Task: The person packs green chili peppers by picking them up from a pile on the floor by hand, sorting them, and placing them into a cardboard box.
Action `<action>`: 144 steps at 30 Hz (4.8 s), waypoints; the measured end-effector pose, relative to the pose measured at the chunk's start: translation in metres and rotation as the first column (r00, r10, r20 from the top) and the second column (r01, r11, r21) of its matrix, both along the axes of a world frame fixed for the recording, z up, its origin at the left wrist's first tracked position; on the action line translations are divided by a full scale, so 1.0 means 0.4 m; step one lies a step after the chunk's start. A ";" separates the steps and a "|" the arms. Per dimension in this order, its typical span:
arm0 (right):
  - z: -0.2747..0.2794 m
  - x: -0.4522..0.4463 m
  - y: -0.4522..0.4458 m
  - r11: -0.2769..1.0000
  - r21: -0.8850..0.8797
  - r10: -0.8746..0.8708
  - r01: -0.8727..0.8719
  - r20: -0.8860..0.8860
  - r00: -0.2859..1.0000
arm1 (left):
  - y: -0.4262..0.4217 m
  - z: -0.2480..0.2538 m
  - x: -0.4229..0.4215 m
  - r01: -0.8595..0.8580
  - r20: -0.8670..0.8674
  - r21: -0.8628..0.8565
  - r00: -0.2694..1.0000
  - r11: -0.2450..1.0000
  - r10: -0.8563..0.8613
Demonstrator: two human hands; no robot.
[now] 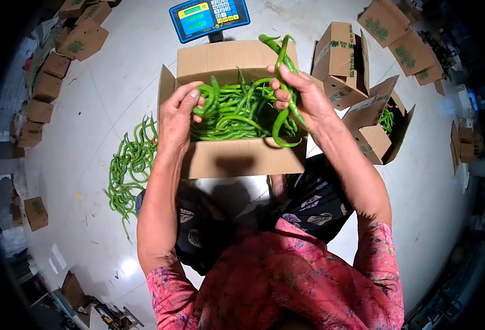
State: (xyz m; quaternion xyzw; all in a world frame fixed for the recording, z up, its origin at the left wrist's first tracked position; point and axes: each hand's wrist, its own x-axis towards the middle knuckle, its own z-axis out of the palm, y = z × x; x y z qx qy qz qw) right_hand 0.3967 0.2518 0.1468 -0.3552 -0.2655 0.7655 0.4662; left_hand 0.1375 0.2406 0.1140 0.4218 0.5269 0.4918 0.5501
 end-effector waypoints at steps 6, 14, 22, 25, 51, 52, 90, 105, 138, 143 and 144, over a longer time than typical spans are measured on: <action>-0.009 0.015 -0.005 1.000 -0.001 -0.023 0.023 -0.072 0.997 | 0.020 0.026 -0.019 -0.067 0.088 0.023 0.994 0.997 0.064; -0.019 0.017 0.005 0.995 0.019 -0.096 0.099 -0.127 0.987 | 0.023 -0.015 -0.019 0.208 -0.827 0.379 0.513 0.902 0.229; -0.038 -0.043 0.011 0.983 0.007 -0.181 0.186 -0.185 0.966 | -0.053 0.004 0.159 0.371 -0.135 -0.003 0.920 0.929 -0.368; -0.041 -0.044 0.014 0.982 0.047 -0.174 0.185 -0.168 0.970 | -0.044 -0.015 0.155 0.471 -0.265 -0.073 0.841 0.879 -0.472; 0.000 0.055 0.021 0.968 0.104 -0.234 0.230 0.026 0.972 | -0.033 0.057 0.000 0.312 -0.651 0.181 0.749 0.933 -0.125; 0.005 0.052 0.018 0.966 0.104 -0.242 0.237 0.035 0.970 | -0.036 0.062 0.007 0.345 -0.743 0.186 0.662 0.920 -0.098; -0.058 -0.044 -0.034 0.962 -0.034 0.271 -0.271 0.020 0.962 | -0.052 0.030 0.071 0.090 0.212 -0.085 0.975 0.992 -0.070; -0.078 -0.038 -0.020 0.991 0.030 -0.129 0.127 0.369 0.920 | -0.007 0.019 0.035 0.023 -0.367 0.069 0.930 0.997 0.004; -0.062 -0.047 -0.056 0.767 0.602 -0.490 -0.222 0.773 0.404 | -0.021 0.026 0.000 0.154 -0.294 -0.038 0.943 0.987 -0.158; -0.063 -0.042 -0.082 0.707 0.559 -0.382 -0.432 0.817 0.432 | -0.003 0.007 -0.027 0.038 -0.208 0.002 0.978 0.999 -0.036; -0.079 -0.044 -0.090 0.667 0.541 -0.354 -0.512 0.835 0.421 | -0.004 0.011 -0.030 0.013 -0.201 0.005 0.980 1.000 -0.012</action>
